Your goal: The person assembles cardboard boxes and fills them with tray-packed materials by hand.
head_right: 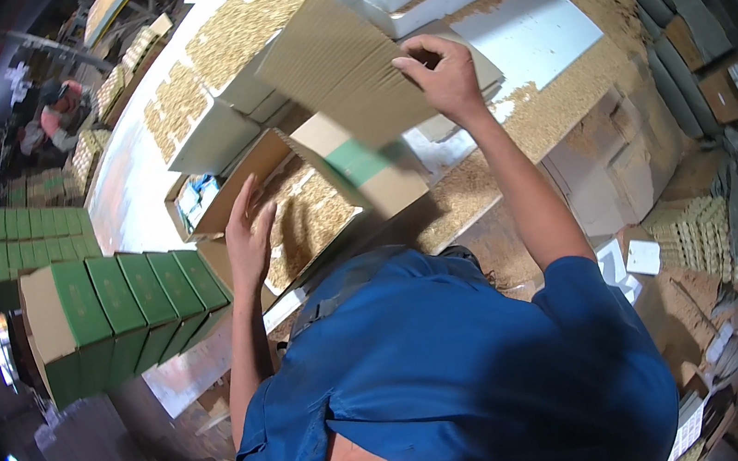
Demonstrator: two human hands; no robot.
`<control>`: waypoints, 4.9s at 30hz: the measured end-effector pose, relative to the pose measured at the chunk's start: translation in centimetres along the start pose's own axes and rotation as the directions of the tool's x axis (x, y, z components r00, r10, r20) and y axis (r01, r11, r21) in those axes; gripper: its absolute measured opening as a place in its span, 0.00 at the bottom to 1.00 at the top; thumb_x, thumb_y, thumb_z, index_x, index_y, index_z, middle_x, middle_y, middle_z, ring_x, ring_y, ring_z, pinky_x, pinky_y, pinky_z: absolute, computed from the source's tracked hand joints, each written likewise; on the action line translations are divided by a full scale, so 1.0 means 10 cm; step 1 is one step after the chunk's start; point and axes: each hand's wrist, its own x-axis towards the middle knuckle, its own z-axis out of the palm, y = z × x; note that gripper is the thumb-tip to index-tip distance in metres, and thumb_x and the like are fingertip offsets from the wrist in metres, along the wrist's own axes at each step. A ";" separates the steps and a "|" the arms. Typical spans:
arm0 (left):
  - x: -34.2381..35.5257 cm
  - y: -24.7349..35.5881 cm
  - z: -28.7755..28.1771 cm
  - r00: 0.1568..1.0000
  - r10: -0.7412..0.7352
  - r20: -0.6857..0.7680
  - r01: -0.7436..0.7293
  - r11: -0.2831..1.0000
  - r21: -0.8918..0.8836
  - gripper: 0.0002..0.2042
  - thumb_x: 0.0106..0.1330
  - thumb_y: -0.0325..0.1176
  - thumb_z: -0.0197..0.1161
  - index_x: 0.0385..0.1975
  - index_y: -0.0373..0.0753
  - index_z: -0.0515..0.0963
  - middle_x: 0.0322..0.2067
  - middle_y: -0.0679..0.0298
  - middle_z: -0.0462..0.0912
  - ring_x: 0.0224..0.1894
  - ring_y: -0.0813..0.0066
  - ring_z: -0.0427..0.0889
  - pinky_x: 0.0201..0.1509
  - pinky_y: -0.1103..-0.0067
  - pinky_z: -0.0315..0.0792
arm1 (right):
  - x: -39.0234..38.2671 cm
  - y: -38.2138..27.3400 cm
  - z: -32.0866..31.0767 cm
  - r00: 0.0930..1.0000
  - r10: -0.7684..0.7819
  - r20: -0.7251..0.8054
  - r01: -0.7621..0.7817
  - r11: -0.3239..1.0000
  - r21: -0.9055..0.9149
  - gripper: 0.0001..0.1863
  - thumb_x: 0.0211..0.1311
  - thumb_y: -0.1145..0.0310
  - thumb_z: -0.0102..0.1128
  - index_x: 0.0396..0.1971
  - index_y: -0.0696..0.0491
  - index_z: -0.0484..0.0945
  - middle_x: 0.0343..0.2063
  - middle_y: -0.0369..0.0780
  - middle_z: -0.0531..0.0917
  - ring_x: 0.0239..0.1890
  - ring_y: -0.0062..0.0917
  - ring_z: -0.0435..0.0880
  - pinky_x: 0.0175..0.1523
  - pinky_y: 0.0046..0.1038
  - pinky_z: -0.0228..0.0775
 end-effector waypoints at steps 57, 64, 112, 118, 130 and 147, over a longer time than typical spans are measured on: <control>1.19 -2.99 -1.46 0.817 -0.249 -0.521 0.538 0.656 0.530 0.09 0.61 0.37 0.64 0.33 0.40 0.87 0.36 0.52 0.85 0.42 0.53 0.84 0.47 0.64 0.79 | -1.29 -1.03 1.55 0.408 0.355 0.841 0.039 0.914 -0.404 0.15 0.59 0.67 0.65 0.45 0.56 0.81 0.45 0.45 0.84 0.48 0.42 0.82 0.55 0.36 0.73; 1.10 -2.91 -1.66 0.745 -0.304 -0.593 0.579 0.736 0.351 0.12 0.64 0.41 0.60 0.38 0.45 0.88 0.37 0.50 0.86 0.42 0.50 0.85 0.48 0.63 0.78 | -1.19 -1.10 1.77 0.395 0.175 0.902 0.255 0.922 -0.291 0.11 0.60 0.69 0.63 0.41 0.57 0.81 0.41 0.45 0.84 0.46 0.42 0.82 0.51 0.37 0.74; -1.10 -1.36 -0.25 0.910 -0.376 -0.176 0.343 0.920 -0.191 0.36 0.61 0.37 0.70 0.70 0.49 0.64 0.65 0.56 0.73 0.65 0.69 0.71 0.70 0.72 0.62 | -1.10 0.13 1.70 0.502 0.484 0.717 -0.672 0.740 -0.028 0.51 0.60 0.64 0.67 0.76 0.50 0.41 0.63 0.50 0.71 0.64 0.34 0.73 0.68 0.30 0.63; -1.11 -1.19 -0.32 0.927 -0.357 -0.116 0.309 0.902 -0.303 0.32 0.61 0.37 0.70 0.68 0.55 0.69 0.63 0.55 0.74 0.65 0.66 0.72 0.69 0.73 0.64 | -1.37 0.47 1.56 0.602 0.532 0.595 -0.665 0.747 0.006 0.46 0.61 0.67 0.61 0.74 0.59 0.46 0.60 0.55 0.73 0.63 0.35 0.73 0.70 0.32 0.59; -2.22 -0.17 -2.75 0.132 -0.016 -0.991 -0.001 1.000 -0.016 0.25 0.68 0.31 0.63 0.65 0.34 0.69 0.61 0.50 0.74 0.62 0.58 0.75 0.63 0.69 0.72 | -0.52 -0.63 1.80 0.691 0.119 0.713 -0.685 0.423 0.593 0.28 0.66 0.58 0.60 0.59 0.59 0.71 0.52 0.47 0.80 0.51 0.36 0.82 0.54 0.35 0.79; -2.41 -0.56 -4.25 0.382 0.207 -0.901 -0.182 0.972 0.147 0.23 0.75 0.40 0.56 0.63 0.32 0.67 0.57 0.58 0.77 0.60 0.73 0.73 0.65 0.76 0.63 | -0.86 -3.99 4.51 0.214 -0.050 0.976 -0.223 0.970 0.098 0.54 0.57 0.32 0.55 0.74 0.52 0.49 0.72 0.59 0.50 0.60 0.65 0.70 0.48 0.46 0.82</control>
